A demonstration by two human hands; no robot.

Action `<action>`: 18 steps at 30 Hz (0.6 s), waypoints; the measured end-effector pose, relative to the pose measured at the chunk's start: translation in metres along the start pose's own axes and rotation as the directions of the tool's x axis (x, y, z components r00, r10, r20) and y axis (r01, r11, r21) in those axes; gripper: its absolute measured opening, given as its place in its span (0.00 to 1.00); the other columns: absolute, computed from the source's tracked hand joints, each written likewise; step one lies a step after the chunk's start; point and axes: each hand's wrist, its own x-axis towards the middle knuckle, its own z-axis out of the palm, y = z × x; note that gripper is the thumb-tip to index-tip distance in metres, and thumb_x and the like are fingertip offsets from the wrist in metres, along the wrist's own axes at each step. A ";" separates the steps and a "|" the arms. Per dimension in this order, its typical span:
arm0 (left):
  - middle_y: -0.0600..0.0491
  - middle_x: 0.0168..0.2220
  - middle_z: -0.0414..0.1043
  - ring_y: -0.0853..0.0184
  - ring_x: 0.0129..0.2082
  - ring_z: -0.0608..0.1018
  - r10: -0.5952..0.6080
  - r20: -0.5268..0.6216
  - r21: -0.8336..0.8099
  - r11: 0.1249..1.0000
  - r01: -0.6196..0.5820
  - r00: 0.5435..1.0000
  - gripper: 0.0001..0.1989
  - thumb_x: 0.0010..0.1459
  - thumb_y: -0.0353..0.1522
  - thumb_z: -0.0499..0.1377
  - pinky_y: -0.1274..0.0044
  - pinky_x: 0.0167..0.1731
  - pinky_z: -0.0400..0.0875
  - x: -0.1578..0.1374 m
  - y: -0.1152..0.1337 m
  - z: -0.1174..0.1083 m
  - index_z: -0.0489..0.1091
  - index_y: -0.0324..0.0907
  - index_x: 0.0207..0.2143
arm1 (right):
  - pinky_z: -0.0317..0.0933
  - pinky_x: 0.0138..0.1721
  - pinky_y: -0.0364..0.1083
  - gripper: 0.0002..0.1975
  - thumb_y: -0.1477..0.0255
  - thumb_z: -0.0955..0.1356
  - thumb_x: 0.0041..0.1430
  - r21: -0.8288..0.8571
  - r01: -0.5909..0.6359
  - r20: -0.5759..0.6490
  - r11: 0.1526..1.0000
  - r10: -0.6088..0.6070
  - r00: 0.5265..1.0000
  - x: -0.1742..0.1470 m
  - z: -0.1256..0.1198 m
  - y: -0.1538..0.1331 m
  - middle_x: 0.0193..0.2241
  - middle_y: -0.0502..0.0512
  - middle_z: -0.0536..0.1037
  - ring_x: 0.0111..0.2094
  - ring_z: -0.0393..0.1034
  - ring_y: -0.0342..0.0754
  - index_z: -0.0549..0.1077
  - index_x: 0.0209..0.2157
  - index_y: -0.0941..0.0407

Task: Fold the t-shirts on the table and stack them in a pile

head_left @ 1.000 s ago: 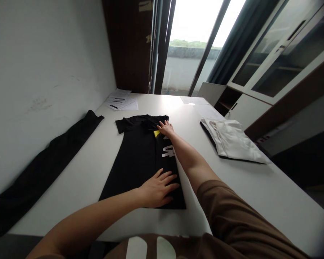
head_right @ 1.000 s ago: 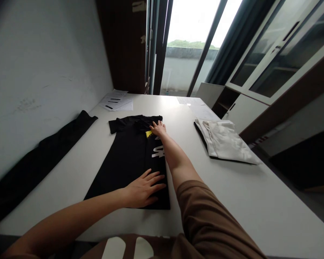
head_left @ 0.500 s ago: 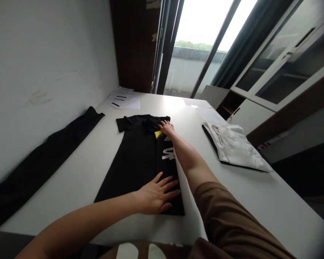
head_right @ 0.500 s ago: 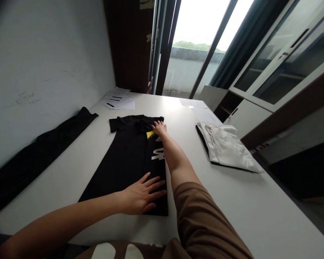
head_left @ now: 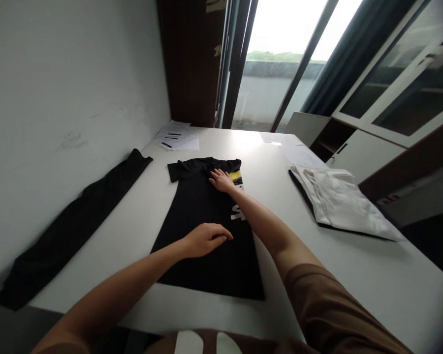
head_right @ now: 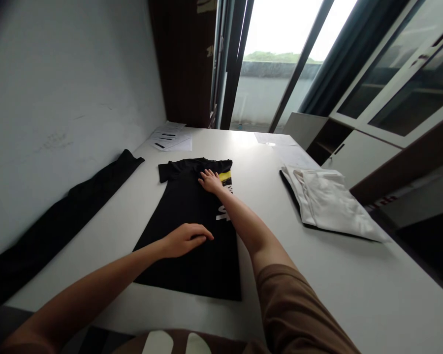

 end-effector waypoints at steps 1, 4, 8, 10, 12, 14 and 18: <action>0.51 0.50 0.79 0.63 0.51 0.78 -0.030 -0.037 0.055 0.998 0.032 0.999 0.13 0.68 0.30 0.55 0.73 0.55 0.70 -0.003 -0.004 -0.008 0.77 0.44 0.50 | 0.39 0.70 0.62 0.27 0.58 0.58 0.74 0.016 0.017 0.012 1.000 -0.017 1.000 -0.001 0.001 -0.005 0.71 0.54 0.56 0.72 0.42 0.56 0.62 0.70 0.49; 0.51 0.55 0.75 0.61 0.56 0.74 -0.101 -0.102 0.237 0.964 0.123 0.990 0.13 0.67 0.31 0.57 0.69 0.60 0.66 -0.029 -0.020 -0.029 0.76 0.46 0.51 | 0.40 0.70 0.62 0.25 0.59 0.58 0.75 0.049 0.067 0.024 0.997 -0.068 0.997 0.000 0.002 -0.017 0.70 0.53 0.58 0.71 0.46 0.56 0.63 0.69 0.46; 0.48 0.60 0.68 0.57 0.60 0.69 -0.191 -0.257 0.457 0.840 0.294 0.947 0.15 0.67 0.33 0.58 0.64 0.63 0.63 -0.079 -0.042 -0.043 0.73 0.46 0.55 | 0.42 0.69 0.63 0.26 0.57 0.60 0.74 0.040 0.113 0.014 0.993 -0.114 0.993 0.007 0.001 -0.037 0.70 0.57 0.57 0.71 0.48 0.59 0.64 0.68 0.48; 0.47 0.58 0.69 0.56 0.58 0.70 -0.220 -0.361 0.538 0.744 0.396 0.906 0.16 0.66 0.33 0.58 0.63 0.60 0.65 -0.098 -0.049 -0.049 0.72 0.45 0.56 | 0.43 0.69 0.62 0.26 0.57 0.62 0.73 0.057 0.114 -0.031 0.992 -0.113 0.993 0.014 0.000 -0.054 0.68 0.59 0.61 0.70 0.51 0.58 0.66 0.67 0.49; 0.46 0.52 0.70 0.56 0.53 0.72 -0.260 -0.455 0.577 0.643 0.504 0.852 0.13 0.66 0.34 0.59 0.64 0.55 0.67 -0.111 -0.051 -0.055 0.72 0.44 0.52 | 0.45 0.69 0.59 0.25 0.57 0.64 0.72 0.102 0.122 -0.074 0.987 -0.115 0.991 0.025 -0.001 -0.075 0.65 0.58 0.67 0.67 0.57 0.57 0.68 0.66 0.49; 0.47 0.46 0.71 0.56 0.48 0.72 -0.318 -0.500 0.588 0.559 0.585 0.806 0.08 0.65 0.36 0.60 0.66 0.51 0.68 -0.118 -0.048 -0.059 0.72 0.42 0.44 | 0.48 0.67 0.54 0.24 0.59 0.65 0.71 0.153 0.132 -0.099 0.979 -0.118 0.988 0.037 -0.002 -0.098 0.61 0.56 0.72 0.63 0.64 0.55 0.70 0.64 0.51; 0.48 0.40 0.69 0.57 0.43 0.72 -0.405 -0.487 0.596 0.494 0.633 0.774 0.10 0.64 0.39 0.61 0.67 0.45 0.67 -0.134 -0.032 -0.056 0.69 0.42 0.35 | 0.57 0.61 0.48 0.24 0.59 0.64 0.72 0.209 0.128 -0.118 0.970 -0.105 0.987 0.062 0.000 -0.144 0.58 0.57 0.74 0.58 0.69 0.55 0.71 0.62 0.54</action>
